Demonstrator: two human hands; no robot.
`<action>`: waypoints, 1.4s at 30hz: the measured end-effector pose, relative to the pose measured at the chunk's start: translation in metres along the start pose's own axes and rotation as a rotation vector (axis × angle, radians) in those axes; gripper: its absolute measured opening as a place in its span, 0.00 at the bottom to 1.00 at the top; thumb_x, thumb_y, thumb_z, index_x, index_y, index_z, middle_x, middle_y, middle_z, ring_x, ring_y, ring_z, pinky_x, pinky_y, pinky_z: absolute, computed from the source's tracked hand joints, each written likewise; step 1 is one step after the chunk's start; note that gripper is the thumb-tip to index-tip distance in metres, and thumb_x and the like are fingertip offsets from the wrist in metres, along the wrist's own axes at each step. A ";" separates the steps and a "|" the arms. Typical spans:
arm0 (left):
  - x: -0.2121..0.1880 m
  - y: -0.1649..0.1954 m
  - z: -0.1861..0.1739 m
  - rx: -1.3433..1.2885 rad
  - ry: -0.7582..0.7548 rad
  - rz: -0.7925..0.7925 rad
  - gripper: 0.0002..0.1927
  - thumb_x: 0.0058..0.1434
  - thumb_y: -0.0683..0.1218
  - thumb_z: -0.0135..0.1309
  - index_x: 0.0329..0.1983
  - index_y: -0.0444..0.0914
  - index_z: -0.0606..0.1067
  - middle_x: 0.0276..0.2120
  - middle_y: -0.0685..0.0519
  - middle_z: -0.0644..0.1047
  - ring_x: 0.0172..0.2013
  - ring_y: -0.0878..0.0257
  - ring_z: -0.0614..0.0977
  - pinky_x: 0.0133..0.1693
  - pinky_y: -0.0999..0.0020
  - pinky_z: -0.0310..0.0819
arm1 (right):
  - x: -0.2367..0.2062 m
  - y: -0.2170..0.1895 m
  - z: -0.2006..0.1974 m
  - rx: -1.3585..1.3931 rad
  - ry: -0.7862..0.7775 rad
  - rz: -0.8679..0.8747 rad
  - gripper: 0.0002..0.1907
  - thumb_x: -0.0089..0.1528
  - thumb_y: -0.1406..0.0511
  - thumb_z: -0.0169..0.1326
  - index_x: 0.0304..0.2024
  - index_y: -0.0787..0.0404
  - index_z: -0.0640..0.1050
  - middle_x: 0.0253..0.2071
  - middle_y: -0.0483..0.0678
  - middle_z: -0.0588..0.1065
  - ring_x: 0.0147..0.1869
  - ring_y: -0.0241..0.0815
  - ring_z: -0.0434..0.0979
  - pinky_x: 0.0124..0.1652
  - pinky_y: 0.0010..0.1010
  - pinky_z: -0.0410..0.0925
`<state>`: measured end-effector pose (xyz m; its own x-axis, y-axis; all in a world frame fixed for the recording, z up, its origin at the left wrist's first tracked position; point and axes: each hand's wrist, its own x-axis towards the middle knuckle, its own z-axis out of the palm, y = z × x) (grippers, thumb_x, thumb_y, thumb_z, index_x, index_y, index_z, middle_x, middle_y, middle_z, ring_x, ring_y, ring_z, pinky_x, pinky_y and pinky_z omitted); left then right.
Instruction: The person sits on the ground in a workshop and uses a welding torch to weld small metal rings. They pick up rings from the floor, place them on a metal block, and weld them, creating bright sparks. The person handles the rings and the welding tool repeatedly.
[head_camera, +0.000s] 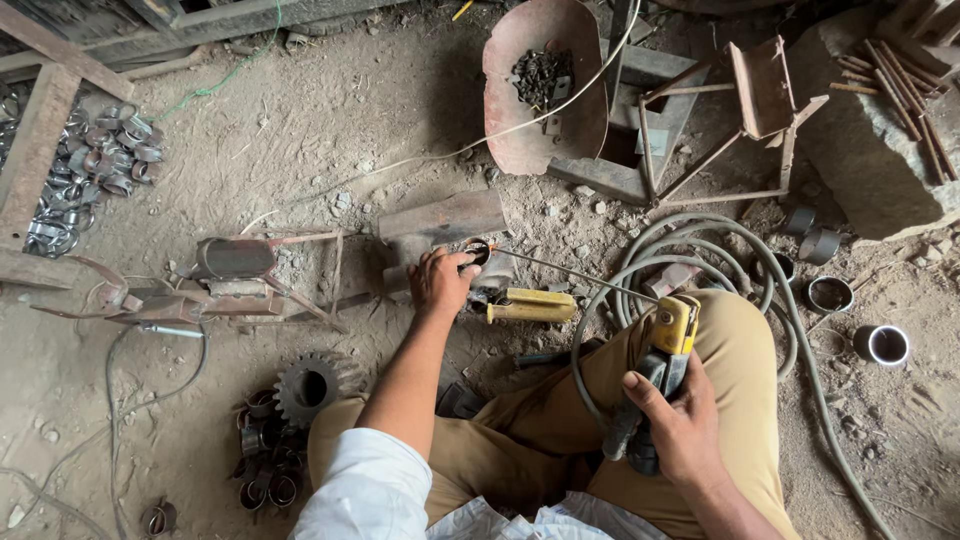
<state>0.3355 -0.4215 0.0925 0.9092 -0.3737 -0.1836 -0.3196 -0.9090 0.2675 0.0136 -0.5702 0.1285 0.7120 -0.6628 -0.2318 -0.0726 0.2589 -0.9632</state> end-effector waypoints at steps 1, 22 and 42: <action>0.000 0.001 -0.001 -0.001 -0.001 0.000 0.16 0.56 0.58 0.65 0.48 0.56 0.82 0.52 0.56 0.78 0.57 0.56 0.74 0.63 0.49 0.58 | 0.000 0.000 0.000 -0.002 0.007 0.004 0.28 0.58 0.65 0.62 0.59 0.64 0.70 0.39 0.44 0.74 0.41 0.32 0.74 0.42 0.26 0.70; 0.005 -0.016 0.017 -0.085 0.255 0.238 0.14 0.52 0.56 0.68 0.41 0.51 0.85 0.45 0.49 0.79 0.52 0.48 0.77 0.53 0.49 0.69 | -0.008 0.004 -0.003 -0.094 0.113 -0.074 0.25 0.58 0.62 0.63 0.54 0.62 0.70 0.36 0.42 0.73 0.37 0.31 0.72 0.37 0.25 0.69; 0.007 -0.013 0.020 0.027 0.161 0.094 0.16 0.53 0.59 0.66 0.46 0.57 0.84 0.48 0.55 0.79 0.56 0.53 0.74 0.60 0.46 0.60 | -0.010 -0.006 0.004 -0.144 -0.003 -0.078 0.34 0.56 0.65 0.65 0.62 0.66 0.69 0.43 0.45 0.74 0.45 0.32 0.73 0.46 0.25 0.69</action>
<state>0.3408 -0.4156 0.0687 0.9052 -0.4250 -0.0048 -0.4103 -0.8768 0.2506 0.0101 -0.5625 0.1374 0.7212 -0.6752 -0.1551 -0.1161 0.1029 -0.9879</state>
